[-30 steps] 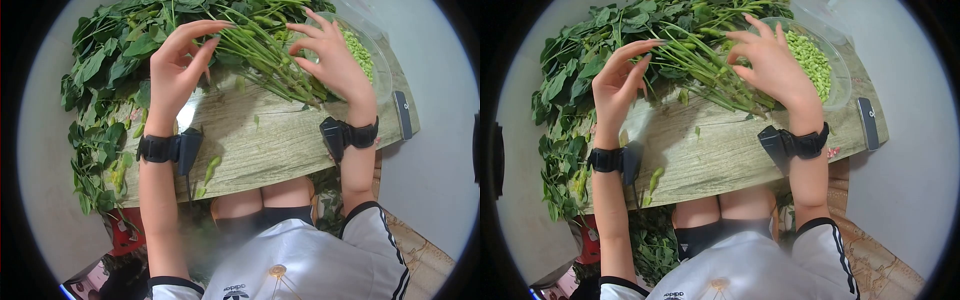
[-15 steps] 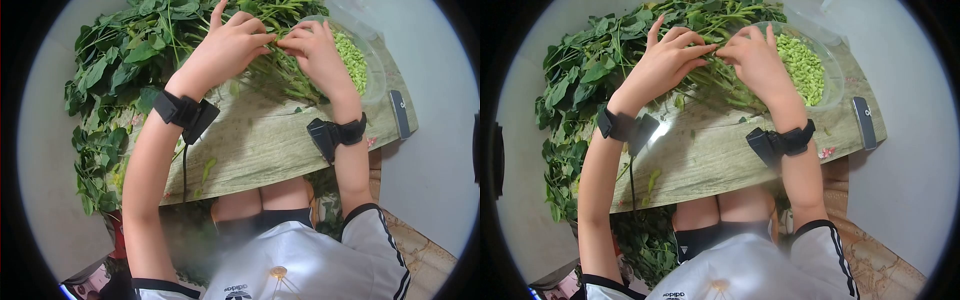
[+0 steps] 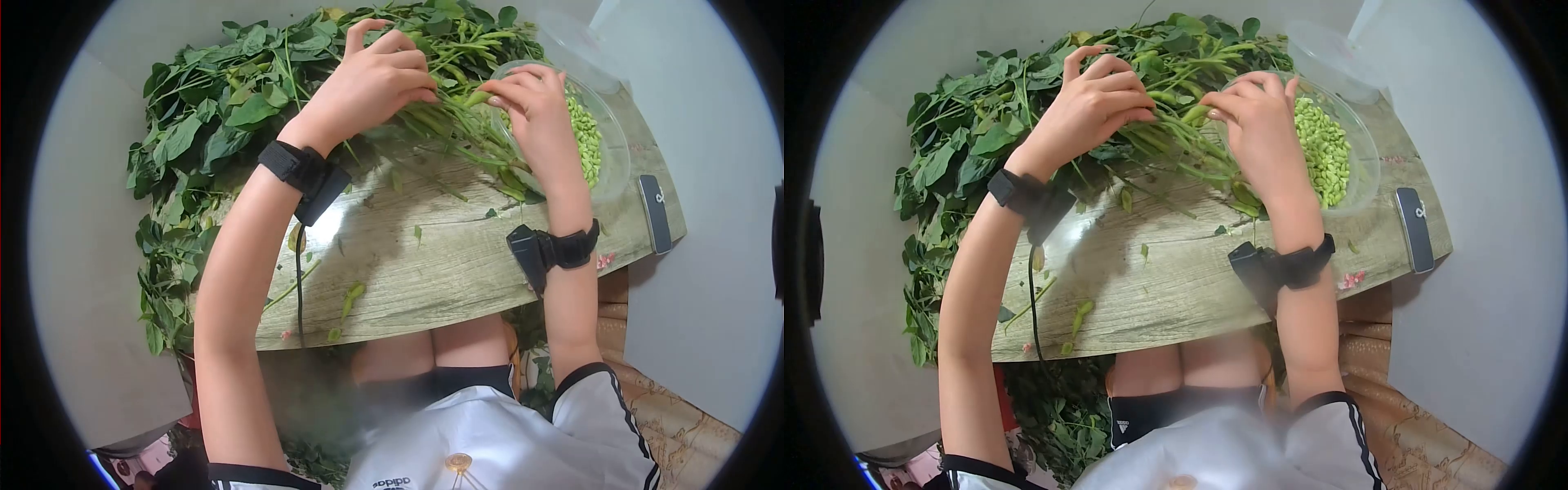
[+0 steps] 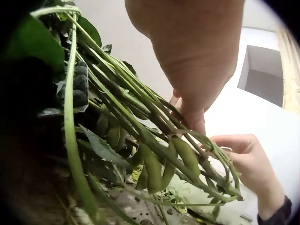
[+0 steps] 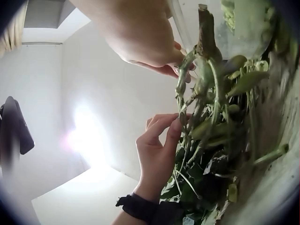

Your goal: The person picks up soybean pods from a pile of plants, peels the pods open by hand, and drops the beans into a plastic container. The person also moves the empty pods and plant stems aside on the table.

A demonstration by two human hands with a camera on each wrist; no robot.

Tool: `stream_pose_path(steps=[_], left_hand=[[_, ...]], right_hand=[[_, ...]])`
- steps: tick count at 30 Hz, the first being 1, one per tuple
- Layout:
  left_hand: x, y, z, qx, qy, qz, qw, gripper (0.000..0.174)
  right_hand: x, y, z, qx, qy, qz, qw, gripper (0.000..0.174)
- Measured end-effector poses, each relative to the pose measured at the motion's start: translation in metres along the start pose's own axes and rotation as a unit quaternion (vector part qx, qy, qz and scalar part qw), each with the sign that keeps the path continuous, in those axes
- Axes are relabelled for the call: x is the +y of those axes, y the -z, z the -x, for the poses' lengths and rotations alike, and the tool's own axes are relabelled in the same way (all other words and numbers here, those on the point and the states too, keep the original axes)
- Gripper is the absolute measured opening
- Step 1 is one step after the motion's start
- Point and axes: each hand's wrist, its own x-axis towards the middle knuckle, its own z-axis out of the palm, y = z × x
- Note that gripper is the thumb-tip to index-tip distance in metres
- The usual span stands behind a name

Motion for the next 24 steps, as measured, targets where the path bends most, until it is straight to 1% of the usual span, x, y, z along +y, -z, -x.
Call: stream_pose_path(steps=[1, 6, 8, 11, 14, 16, 18, 20, 22, 23, 24], left_hand=[[-0.001, -0.001, 0.0, 0.001, 0.004, -0.007, 1.0, 0.013], [0.0, -0.008, 0.002, 0.024, 0.019, -0.024, 0.999, 0.012], [0.0, -0.01, 0.002, 0.022, 0.021, -0.028, 0.999, 0.013], [-0.001, -0.01, 0.002, 0.005, 0.02, -0.032, 0.999, 0.014], [-0.003, -0.009, -0.004, 0.002, 0.009, -0.038, 0.999, 0.014], [-0.003, -0.009, -0.008, 0.012, -0.023, -0.074, 0.997, 0.014], [-0.005, -0.007, -0.01, 0.003, -0.022, -0.071, 0.997, 0.015], [-0.005, -0.005, -0.01, -0.036, -0.032, -0.057, 0.997, 0.016], [-0.02, -0.011, -0.006, -0.05, -0.031, -0.061, 0.996, 0.016], [-0.032, -0.012, -0.002, -0.036, -0.032, -0.094, 0.994, 0.016], [-0.037, -0.009, 0.0, -0.022, -0.031, -0.128, 0.991, 0.016]], right_hand=[[0.0, 0.003, 0.001, 0.011, 0.004, -0.011, 1.0, 0.013], [-0.005, 0.015, 0.003, 0.005, -0.012, -0.028, 1.0, 0.011], [-0.009, 0.018, 0.008, 0.003, -0.017, -0.029, 0.999, 0.01], [-0.021, 0.023, 0.018, -0.023, -0.052, -0.034, 0.998, 0.01], [-0.027, 0.028, 0.022, -0.023, -0.045, -0.044, 0.998, 0.01], [-0.027, 0.029, 0.023, -0.022, -0.021, -0.021, 0.999, 0.011], [-0.033, 0.027, 0.029, -0.027, -0.008, 0.004, 1.0, 0.011], [-0.038, 0.027, 0.035, -0.03, 0.008, 0.028, 0.999, 0.012], [-0.039, 0.033, 0.042, 0.01, 0.004, 0.04, 0.999, 0.014], [-0.036, 0.041, 0.047, 0.008, 0.007, 0.04, 0.999, 0.014], [-0.032, 0.053, 0.052, 0.027, 0.001, 0.041, 0.999, 0.015]])
